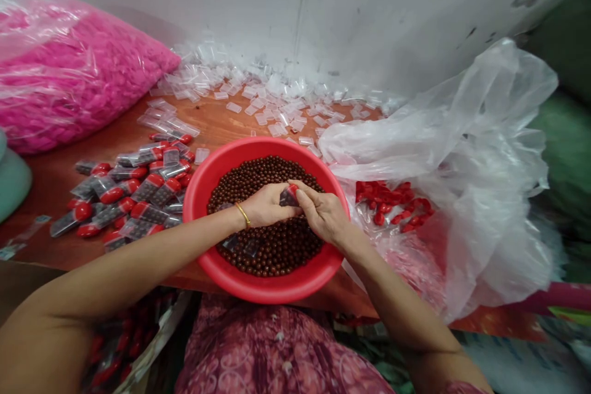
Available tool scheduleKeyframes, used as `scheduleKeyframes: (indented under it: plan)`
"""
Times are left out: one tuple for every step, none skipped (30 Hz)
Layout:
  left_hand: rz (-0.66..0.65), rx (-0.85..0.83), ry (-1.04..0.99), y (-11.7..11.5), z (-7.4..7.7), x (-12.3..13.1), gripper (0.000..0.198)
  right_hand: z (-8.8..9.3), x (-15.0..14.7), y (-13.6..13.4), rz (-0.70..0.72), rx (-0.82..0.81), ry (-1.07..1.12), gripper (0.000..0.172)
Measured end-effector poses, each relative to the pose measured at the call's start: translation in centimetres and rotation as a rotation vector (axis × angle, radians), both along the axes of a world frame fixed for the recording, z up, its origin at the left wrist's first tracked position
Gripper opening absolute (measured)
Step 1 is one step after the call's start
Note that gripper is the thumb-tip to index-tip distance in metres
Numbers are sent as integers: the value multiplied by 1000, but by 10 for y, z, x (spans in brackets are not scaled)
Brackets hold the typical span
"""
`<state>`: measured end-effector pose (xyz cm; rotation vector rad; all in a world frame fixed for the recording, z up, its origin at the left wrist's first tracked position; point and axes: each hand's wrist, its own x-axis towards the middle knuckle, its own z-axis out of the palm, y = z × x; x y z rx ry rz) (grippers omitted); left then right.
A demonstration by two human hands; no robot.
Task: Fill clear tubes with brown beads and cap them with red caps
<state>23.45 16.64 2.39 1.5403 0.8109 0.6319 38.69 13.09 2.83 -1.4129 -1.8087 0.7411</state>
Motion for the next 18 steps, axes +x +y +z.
scheduleKeyframes:
  plan:
    - [-31, -18, 34, 0, 2, 0, 14, 2, 2, 0, 18, -5, -25, 39]
    - [-69, -42, 73, 0, 3, -1, 13, 4, 4, 1, 32, -11, -36, 40]
    - [-108, -67, 109, 0, 5, -1, 12, 6, 6, 3, 28, -11, -26, 43]
    - [-142, -86, 140, 0, 7, -2, 13, 8, 7, 5, 0, -3, 2, 46]
    - [-166, -98, 164, 0, 9, -2, 15, 9, 7, 7, -51, 17, 46, 49]
    - [-184, -103, 184, 0, 10, -2, 17, 10, 6, 10, -114, 45, 104, 50]
    - [-195, -102, 205, 0, 11, -3, 19, 11, 4, 12, -174, 71, 175, 49]
    - [-209, -96, 231, -1, 11, -3, 19, 11, 0, 14, -218, 85, 251, 48]
    - [-229, -78, 264, -1, 12, -3, 20, 11, -5, 17, -237, 75, 327, 49]
    - [-252, -35, 304, -1, 12, -2, 21, 10, -10, 19, -232, 40, 398, 51]
    - [-271, 34, 348, -2, 13, -2, 22, 9, -15, 20, -211, -12, 461, 54]
    - [-281, 126, 391, -2, 13, -1, 24, 8, -20, 22, -181, -70, 508, 58]
    - [-282, 229, 429, -3, 13, 0, 24, 6, -24, 23, -148, -123, 536, 62]
    - [-274, 327, 464, -3, 14, 1, 22, 3, -27, 24, -120, -163, 542, 64]
    - [-262, 407, 498, -4, 14, 1, 19, 1, -30, 25, -94, -185, 527, 66]
    - [-253, 462, 534, -6, 13, 2, 13, -2, -31, 25, -70, -189, 497, 66]
    - [-250, 492, 574, -7, 13, 1, 11, -5, -31, 24, -42, -179, 454, 67]
    - [-257, 510, 616, -9, 11, 0, 13, -7, -31, 23, -11, -156, 398, 68]
